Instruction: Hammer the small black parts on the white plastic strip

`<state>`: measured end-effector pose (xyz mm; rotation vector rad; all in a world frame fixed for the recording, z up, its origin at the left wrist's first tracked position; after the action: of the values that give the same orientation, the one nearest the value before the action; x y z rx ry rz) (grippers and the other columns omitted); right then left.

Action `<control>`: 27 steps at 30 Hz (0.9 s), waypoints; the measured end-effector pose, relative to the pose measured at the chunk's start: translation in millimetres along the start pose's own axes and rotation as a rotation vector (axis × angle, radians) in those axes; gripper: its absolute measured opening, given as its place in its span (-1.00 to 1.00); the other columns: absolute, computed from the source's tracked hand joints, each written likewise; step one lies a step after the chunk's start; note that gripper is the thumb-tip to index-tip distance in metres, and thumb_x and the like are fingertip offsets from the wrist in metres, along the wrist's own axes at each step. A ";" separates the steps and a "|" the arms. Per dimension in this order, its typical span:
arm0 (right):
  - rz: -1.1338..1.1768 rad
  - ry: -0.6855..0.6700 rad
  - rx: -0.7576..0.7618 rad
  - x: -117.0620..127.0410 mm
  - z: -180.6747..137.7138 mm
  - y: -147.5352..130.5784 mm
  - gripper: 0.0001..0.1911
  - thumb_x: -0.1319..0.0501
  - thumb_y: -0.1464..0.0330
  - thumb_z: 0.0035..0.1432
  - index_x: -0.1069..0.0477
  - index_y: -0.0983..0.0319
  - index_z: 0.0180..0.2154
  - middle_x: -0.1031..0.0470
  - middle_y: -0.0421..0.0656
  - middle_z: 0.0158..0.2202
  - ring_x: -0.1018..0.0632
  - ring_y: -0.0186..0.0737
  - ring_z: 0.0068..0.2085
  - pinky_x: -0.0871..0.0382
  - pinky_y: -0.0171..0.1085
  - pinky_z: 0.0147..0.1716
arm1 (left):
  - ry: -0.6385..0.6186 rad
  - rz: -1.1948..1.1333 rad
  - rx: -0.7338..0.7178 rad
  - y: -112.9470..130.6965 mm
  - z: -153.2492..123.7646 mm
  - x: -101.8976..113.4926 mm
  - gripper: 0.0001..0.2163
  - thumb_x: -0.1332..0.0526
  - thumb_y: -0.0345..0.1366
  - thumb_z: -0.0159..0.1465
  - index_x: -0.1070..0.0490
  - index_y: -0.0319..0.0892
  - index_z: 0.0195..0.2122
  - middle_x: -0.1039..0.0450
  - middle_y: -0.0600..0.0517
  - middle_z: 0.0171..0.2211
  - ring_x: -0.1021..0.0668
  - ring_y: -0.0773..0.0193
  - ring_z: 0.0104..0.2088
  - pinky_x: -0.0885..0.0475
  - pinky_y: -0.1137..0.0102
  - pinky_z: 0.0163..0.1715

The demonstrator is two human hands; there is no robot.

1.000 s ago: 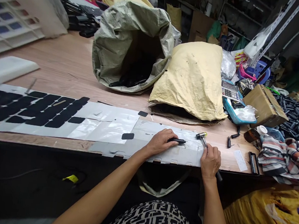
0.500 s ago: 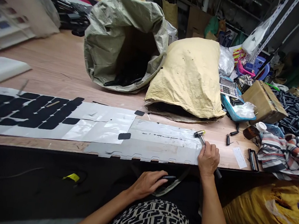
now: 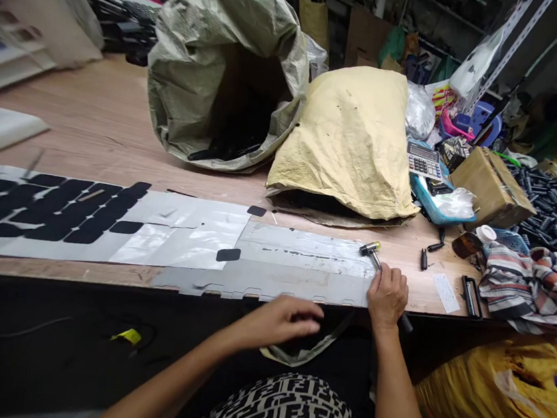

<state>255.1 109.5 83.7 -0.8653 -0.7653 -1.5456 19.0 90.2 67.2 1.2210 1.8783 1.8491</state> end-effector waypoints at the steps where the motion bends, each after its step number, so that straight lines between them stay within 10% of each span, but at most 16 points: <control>1: -0.002 0.005 0.001 0.1 -0.1 0.0 -0.74 -0.07 0.34 0.31 -0.47 0.19 -0.05 -0.42 -0.13 -0.29 -0.34 -0.17 -0.25 -0.13 -0.24 -0.25 | 0.142 -0.024 0.003 8.6 8.6 23.2 -0.68 -0.19 -0.05 0.27 -0.54 -0.11 -0.09 -0.58 0.03 -0.30 -0.56 0.25 -0.33 -0.42 0.42 -0.30; 5: -0.002 0.021 0.004 0.3 -0.2 -1.1 -0.73 -0.05 0.34 0.31 -0.47 0.19 -0.07 -0.42 -0.12 -0.29 -0.34 -0.17 -0.25 -0.11 -0.24 -0.25 | 0.848 0.125 0.173 4.0 45.4 117.3 -0.74 -0.16 -0.11 0.29 -0.48 -0.20 -0.23 -0.54 -0.05 -0.28 -0.53 0.21 -0.30 -0.43 0.34 -0.25; 8: -0.003 0.022 0.004 0.3 0.1 -2.0 -0.73 -0.05 0.35 0.30 -0.47 0.19 -0.07 -0.41 -0.12 -0.30 -0.34 -0.16 -0.25 -0.11 -0.24 -0.26 | 1.112 0.283 0.335 -19.5 73.3 157.0 -0.76 -0.26 -0.13 0.21 -0.43 -0.21 -0.26 -0.51 -0.11 -0.24 -0.52 0.10 -0.19 -0.41 0.26 -0.14; 14: 0.001 -0.002 -0.003 -1.4 0.1 -1.1 -0.74 -0.06 0.36 0.30 -0.46 0.19 -0.06 -0.41 -0.12 -0.29 -0.34 -0.16 -0.24 -0.11 -0.24 -0.26 | 1.115 0.267 0.390 -47.5 96.0 169.6 -0.85 -0.26 -0.20 0.19 -0.44 -0.16 -0.31 -0.49 -0.01 -0.39 -0.52 0.13 -0.28 -0.38 0.30 -0.18; 20: 0.010 -0.001 -0.001 -0.2 -0.3 -1.6 -0.74 -0.07 0.35 0.30 -0.47 0.19 -0.07 -0.41 -0.11 -0.30 -0.33 -0.16 -0.24 -0.11 -0.23 -0.27 | 1.165 0.166 0.358 -36.8 43.9 152.2 -0.87 -0.29 -0.22 0.13 -0.44 -0.15 -0.43 -0.43 0.09 -0.52 -0.48 0.26 -0.43 -0.36 0.38 -0.31; 27: 0.016 -0.004 -0.005 -1.6 0.6 -1.7 -0.74 -0.08 0.36 0.28 -0.46 0.19 -0.06 -0.42 -0.12 -0.28 -0.34 -0.16 -0.23 -0.12 -0.23 -0.26 | 0.690 0.031 0.043 -16.7 28.1 84.8 -0.82 -0.26 -0.12 0.18 -0.47 -0.12 -0.37 -0.49 0.12 -0.46 -0.47 0.31 -0.45 -0.34 0.43 -0.41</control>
<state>253.6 111.0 82.6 -0.8770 -0.7561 -1.5330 -21.2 170.7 79.1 0.6532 2.2248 2.4748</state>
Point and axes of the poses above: each hand's wrist, its own z-axis towards the middle knuckle, its own x-axis out of the back of the hand, y = z × x, the point moved 4 cm from there along z, towards the middle knuckle
